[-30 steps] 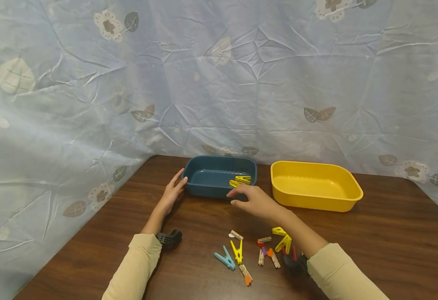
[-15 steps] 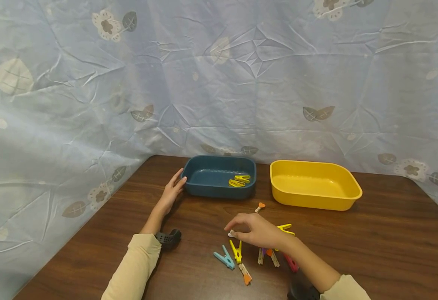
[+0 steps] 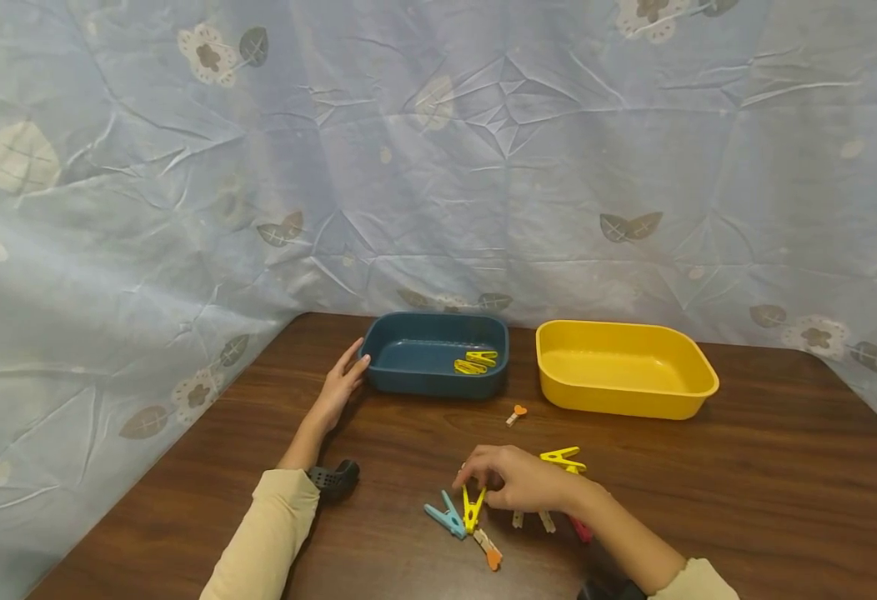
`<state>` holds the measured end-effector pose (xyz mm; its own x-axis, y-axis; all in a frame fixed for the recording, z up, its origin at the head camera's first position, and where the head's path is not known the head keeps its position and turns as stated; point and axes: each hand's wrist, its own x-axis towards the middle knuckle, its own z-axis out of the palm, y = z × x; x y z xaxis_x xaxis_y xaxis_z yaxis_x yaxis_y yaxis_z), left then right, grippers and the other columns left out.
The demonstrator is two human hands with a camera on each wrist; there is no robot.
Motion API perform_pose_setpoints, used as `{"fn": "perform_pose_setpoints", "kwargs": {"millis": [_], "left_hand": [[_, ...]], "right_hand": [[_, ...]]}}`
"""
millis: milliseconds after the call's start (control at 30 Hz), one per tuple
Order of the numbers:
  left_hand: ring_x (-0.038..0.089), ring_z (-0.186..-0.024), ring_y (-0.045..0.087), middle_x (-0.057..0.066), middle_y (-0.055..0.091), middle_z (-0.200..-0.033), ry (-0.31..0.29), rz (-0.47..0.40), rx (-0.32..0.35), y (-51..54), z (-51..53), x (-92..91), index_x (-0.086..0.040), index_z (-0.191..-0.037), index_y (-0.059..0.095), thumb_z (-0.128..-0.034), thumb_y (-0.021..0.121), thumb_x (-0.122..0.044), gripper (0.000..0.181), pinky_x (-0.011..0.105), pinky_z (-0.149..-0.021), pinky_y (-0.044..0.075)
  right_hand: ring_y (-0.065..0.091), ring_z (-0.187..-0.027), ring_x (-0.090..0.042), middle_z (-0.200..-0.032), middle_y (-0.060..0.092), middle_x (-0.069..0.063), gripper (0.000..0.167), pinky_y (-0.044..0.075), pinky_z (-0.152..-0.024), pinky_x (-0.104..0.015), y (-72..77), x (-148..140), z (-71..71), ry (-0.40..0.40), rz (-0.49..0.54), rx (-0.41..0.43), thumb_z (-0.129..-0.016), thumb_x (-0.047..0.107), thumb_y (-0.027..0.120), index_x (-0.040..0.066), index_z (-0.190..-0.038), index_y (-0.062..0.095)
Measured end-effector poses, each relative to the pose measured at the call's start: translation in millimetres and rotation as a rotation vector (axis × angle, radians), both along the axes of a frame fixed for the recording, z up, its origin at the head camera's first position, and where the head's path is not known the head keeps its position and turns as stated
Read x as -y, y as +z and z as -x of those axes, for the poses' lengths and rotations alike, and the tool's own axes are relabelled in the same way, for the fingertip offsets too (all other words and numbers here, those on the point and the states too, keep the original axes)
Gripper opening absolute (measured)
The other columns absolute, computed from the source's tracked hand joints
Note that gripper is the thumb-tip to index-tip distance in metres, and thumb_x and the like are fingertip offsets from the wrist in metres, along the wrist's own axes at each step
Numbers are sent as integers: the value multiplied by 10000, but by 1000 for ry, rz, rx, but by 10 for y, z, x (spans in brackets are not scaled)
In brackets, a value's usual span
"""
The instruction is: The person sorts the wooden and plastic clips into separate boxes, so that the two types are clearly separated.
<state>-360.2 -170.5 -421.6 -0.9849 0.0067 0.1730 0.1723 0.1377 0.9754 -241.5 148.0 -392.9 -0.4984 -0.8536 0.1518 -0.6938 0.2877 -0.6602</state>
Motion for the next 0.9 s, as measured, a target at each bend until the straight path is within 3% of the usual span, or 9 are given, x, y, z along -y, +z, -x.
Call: {"fn": "perform_pose_setpoints", "kwargs": {"millis": [133, 400, 500, 733, 900], "left_hand": [[356, -1270, 320, 186, 252, -1453, -27, -24, 12, 31, -31, 0, -174, -1452, 290, -930, 537, -362, 606, 516, -988, 297], [392, -1282, 278, 236, 211, -1452, -58, -20, 22, 248, -208, -35, -94, -1458, 243, -966, 493, -261, 576, 528, -1000, 267], [382, -1278, 293, 221, 222, -1453, -52, -32, 29, 222, -183, -14, -123, -1458, 257, -958, 506, -289, 583, 521, -1000, 273], [335, -1283, 302, 177, 257, -1451, -18, 4, 1, 25, -37, 14, -180, -1453, 284, -925, 525, -405, 623, 507, -987, 305], [348, -1303, 258, 191, 223, -1463, -42, -7, 11, 77, -88, 5, -151, -1459, 262, -944, 516, -350, 608, 519, -1001, 273]], "right_hand": [[529, -786, -61, -1087, 529, 52, 382, 474, -609, -213, -6, -14, -1, -24, -32, -16, -772, -77, 608, 138, -1086, 636], [524, -713, -18, -1077, 523, 69, 304, 472, -605, -210, -4, -27, 4, -72, -75, -27, -799, 23, 680, 160, -1068, 648], [525, -748, -26, -1074, 526, 79, 305, 471, -617, -213, -6, -26, 12, -77, -83, -35, -799, 41, 689, 169, -1073, 651], [539, -808, -70, -1046, 535, 83, 307, 484, -660, -232, -17, -30, 8, -73, -85, -35, -797, 42, 695, 165, -1075, 647], [524, -826, -78, -1013, 537, 101, 310, 472, -702, -243, -5, -38, -4, -69, -100, -90, -795, 57, 702, 159, -1082, 647]]}}
